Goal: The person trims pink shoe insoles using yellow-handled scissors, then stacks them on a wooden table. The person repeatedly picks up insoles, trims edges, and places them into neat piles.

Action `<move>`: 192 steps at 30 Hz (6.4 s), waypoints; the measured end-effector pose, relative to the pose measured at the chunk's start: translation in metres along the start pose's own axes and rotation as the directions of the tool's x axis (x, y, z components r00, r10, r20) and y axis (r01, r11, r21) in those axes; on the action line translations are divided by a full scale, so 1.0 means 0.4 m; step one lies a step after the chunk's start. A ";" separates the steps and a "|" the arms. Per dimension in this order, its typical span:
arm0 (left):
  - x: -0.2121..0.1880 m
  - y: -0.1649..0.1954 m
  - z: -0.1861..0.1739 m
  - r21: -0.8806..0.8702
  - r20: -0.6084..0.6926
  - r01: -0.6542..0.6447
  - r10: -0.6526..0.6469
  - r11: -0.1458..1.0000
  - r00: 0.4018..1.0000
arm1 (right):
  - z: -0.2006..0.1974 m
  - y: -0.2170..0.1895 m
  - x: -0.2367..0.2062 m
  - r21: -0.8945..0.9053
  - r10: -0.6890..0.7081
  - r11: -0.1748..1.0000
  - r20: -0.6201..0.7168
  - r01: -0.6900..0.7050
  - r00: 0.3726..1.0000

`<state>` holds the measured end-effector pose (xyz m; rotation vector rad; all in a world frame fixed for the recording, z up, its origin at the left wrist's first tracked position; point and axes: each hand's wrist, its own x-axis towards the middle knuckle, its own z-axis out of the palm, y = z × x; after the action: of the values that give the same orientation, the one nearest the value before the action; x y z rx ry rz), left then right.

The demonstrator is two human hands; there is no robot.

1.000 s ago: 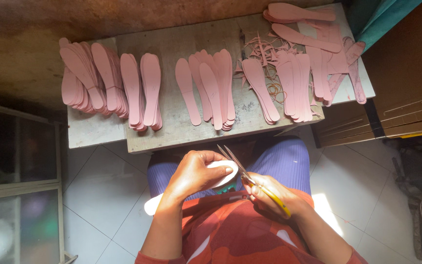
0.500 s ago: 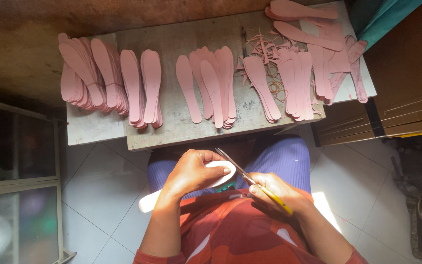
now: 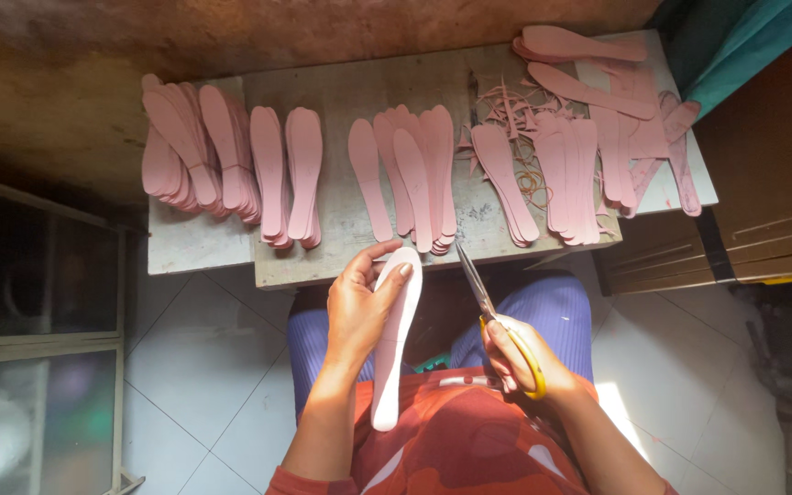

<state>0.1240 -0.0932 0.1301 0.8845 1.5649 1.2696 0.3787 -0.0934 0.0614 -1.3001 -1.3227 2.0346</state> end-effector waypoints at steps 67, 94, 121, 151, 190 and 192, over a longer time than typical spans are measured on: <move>-0.023 -0.171 0.126 -0.611 -0.067 0.094 -0.170 0.786 0.983 | 0.105 -0.009 0.007 -0.070 -0.075 0.994 0.074 0.080 0.994; -0.020 -0.177 0.124 -0.583 -0.034 0.154 -0.214 0.798 0.976 | 0.096 0.010 0.003 -0.053 0.013 0.998 -0.077 -0.017 0.997; -0.039 -0.149 0.022 0.762 0.074 -0.466 0.653 0.450 0.753 | -0.033 -0.053 -0.010 -0.403 0.104 0.892 -0.263 -0.207 0.959; 0.371 -0.290 0.085 0.762 -0.342 0.082 0.292 0.642 0.893 | -0.117 0.055 0.068 -0.146 -0.020 0.987 -0.529 -0.068 0.849; 0.317 -0.338 0.054 0.804 -0.233 -0.250 0.673 0.539 0.702 | -0.367 -0.189 0.301 -0.934 -0.835 0.358 -0.319 0.001 0.448; 0.303 -0.329 0.054 0.798 -0.224 -0.257 0.665 0.545 0.713 | -0.218 -0.168 0.304 -0.912 -0.798 0.381 -0.241 0.153 0.553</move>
<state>0.1055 -0.0027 -0.0247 1.6965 2.4685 1.3210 0.3824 0.0700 0.0489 -1.4228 -2.0033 0.2775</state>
